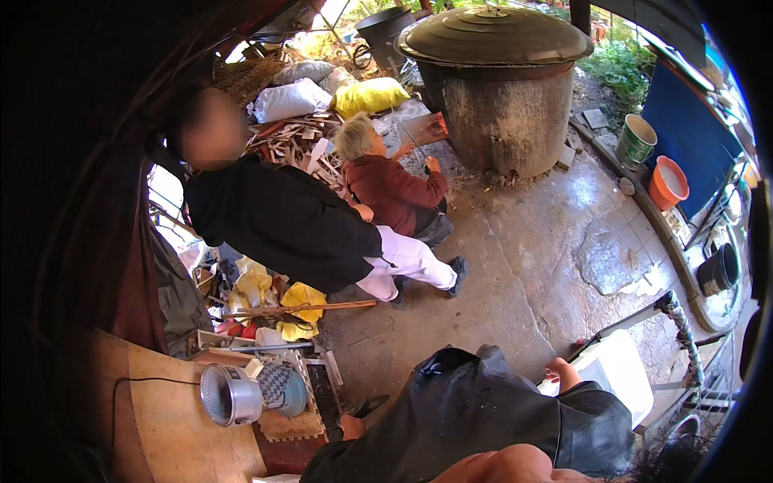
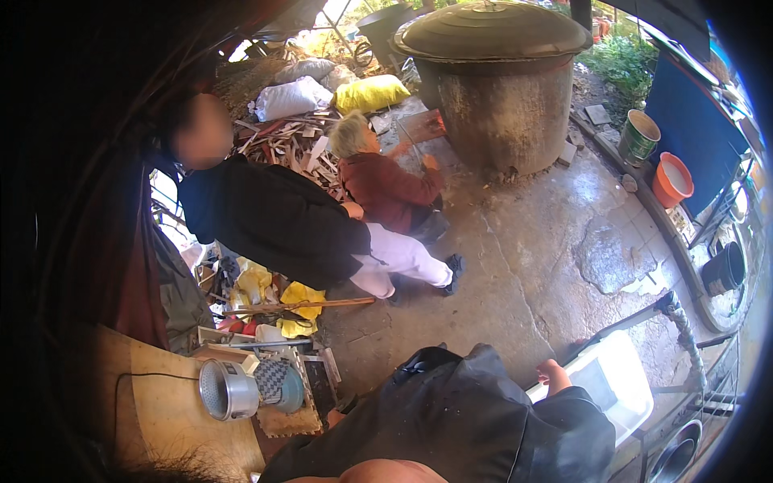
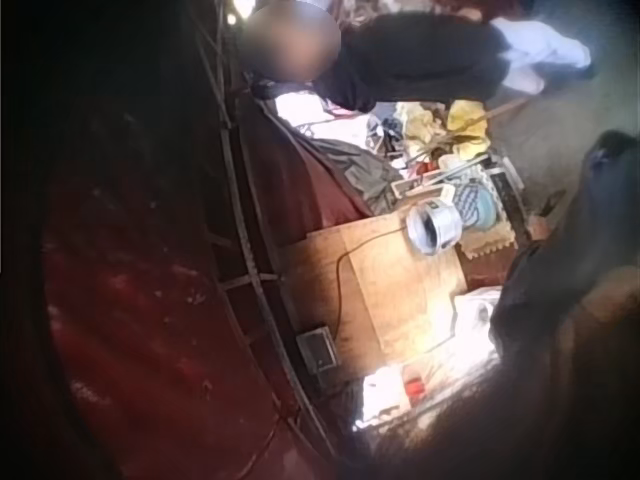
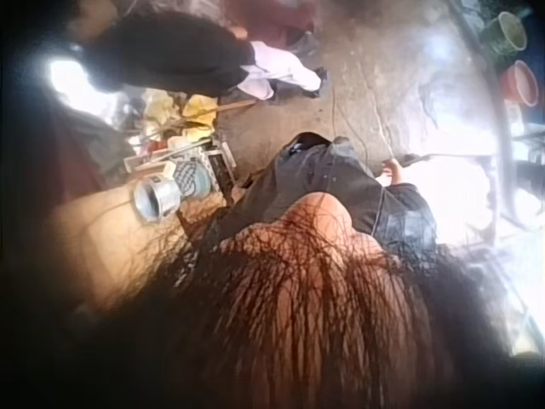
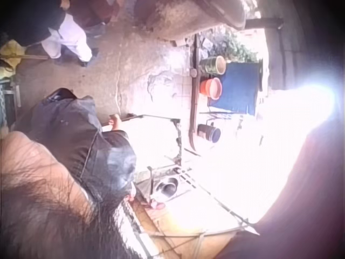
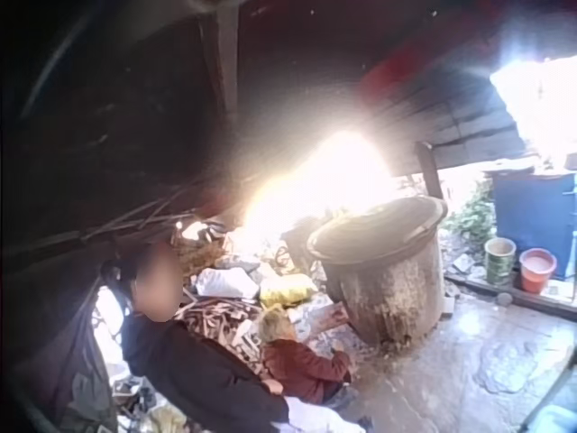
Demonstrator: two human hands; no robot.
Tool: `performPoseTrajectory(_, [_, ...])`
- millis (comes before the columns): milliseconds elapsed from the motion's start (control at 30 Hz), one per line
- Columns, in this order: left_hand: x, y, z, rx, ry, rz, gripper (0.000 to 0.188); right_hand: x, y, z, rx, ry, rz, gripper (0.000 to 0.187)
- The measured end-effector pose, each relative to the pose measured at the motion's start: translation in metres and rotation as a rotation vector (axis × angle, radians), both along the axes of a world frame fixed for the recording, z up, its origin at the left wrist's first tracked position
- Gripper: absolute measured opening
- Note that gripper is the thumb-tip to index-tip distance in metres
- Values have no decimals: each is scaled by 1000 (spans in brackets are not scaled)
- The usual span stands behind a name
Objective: The person assembles a cylindrical machine by placing a white plastic funnel into a metal drum, inserting a metal rod, and securing a lid. They then place a metal disc into the drum and adjust components inside.
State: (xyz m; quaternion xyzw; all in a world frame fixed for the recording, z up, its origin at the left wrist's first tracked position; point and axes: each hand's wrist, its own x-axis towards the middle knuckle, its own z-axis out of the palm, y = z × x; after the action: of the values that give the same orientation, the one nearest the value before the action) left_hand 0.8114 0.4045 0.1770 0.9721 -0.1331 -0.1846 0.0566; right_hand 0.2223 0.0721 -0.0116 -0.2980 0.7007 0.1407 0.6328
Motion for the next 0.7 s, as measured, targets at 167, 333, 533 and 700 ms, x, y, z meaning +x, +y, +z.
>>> performPoseTrajectory(167, [-32,-10,13,25,-129,-364,28,-9,-5,-3,-19,12,-29,22])
performPoseTrajectory(333, [36,36,-39,165,108,1,70,10,-3,0,-10,-38,16,18])
performPoseTrajectory(533, [20,27,-46,107,63,-38,70,3,-11,1,-42,-49,5,16])
performPoseTrajectory(700, [17,27,-36,45,143,8,69,11,-14,9,-36,-49,21,16])
